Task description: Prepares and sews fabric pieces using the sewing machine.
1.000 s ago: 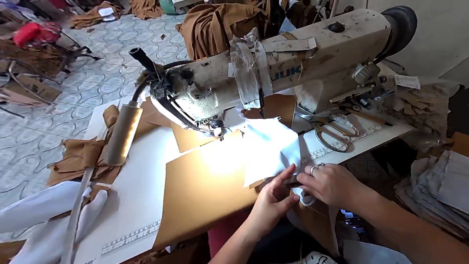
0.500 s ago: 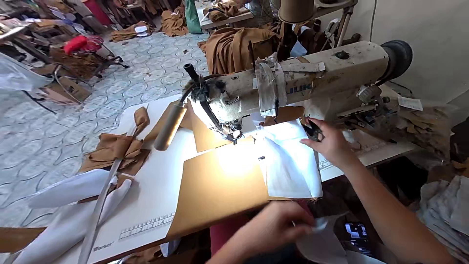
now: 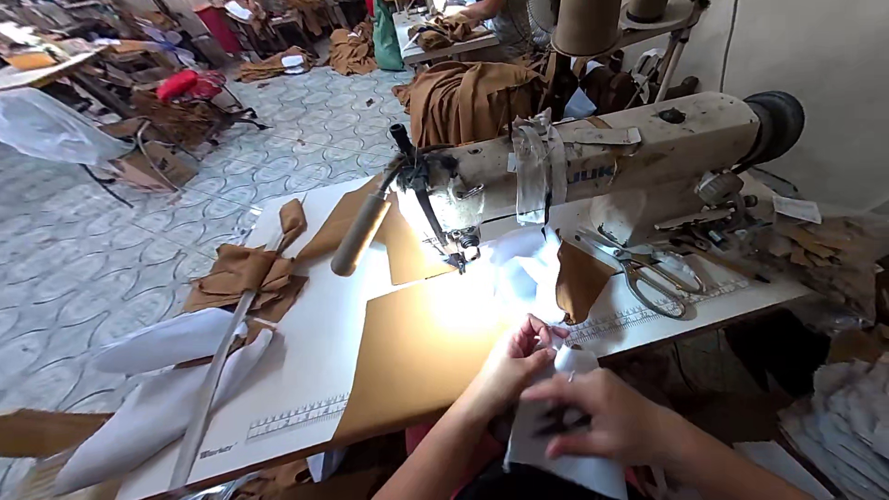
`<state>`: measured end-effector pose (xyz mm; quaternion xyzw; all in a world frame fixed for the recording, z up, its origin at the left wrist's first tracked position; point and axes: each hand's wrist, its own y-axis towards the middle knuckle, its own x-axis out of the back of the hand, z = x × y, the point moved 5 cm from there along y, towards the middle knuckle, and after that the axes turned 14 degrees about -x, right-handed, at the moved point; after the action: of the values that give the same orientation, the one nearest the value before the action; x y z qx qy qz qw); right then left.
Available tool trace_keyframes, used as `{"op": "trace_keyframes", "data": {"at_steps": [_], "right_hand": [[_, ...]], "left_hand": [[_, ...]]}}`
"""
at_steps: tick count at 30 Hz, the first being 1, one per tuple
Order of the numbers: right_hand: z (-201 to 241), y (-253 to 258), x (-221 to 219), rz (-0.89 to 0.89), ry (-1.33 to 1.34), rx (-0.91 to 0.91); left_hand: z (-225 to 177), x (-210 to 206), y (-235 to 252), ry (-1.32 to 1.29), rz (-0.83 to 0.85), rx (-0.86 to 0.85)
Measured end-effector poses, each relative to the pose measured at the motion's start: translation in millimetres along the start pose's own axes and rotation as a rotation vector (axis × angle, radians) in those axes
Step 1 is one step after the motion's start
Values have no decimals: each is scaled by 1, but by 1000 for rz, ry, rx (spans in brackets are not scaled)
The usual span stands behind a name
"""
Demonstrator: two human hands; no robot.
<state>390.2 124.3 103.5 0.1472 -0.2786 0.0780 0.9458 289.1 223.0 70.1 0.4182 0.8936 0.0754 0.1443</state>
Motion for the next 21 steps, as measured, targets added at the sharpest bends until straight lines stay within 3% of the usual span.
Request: {"op": "trace_keyframes", "data": {"at_steps": [2, 4, 6, 9, 13, 17, 19, 21], "right_hand": [[-13, -4, 27, -235, -135, -107], [-21, -6, 43, -429, -466, -120], [-24, -5, 41, -477, -710, -78], [-24, -2, 32, -510, -804, -1], [-22, 6, 25, -542, -793, 56], [-30, 9, 22, -501, -711, -32], [-39, 8, 28, -462, -434, -158], [-47, 4, 29, -264, -24, -338]], "left_hand": [[-6, 2, -7, 0, 0, -16], [-12, 1, -12, 17, 33, 13], [-16, -2, -15, 12, 66, 16], [-18, -8, -16, -16, 90, 4], [-14, -10, -16, -27, 73, 10], [-12, -7, -15, -13, 56, 5], [-12, -3, -13, 27, 5, -4], [-14, 2, -11, 49, -97, -46]]}}
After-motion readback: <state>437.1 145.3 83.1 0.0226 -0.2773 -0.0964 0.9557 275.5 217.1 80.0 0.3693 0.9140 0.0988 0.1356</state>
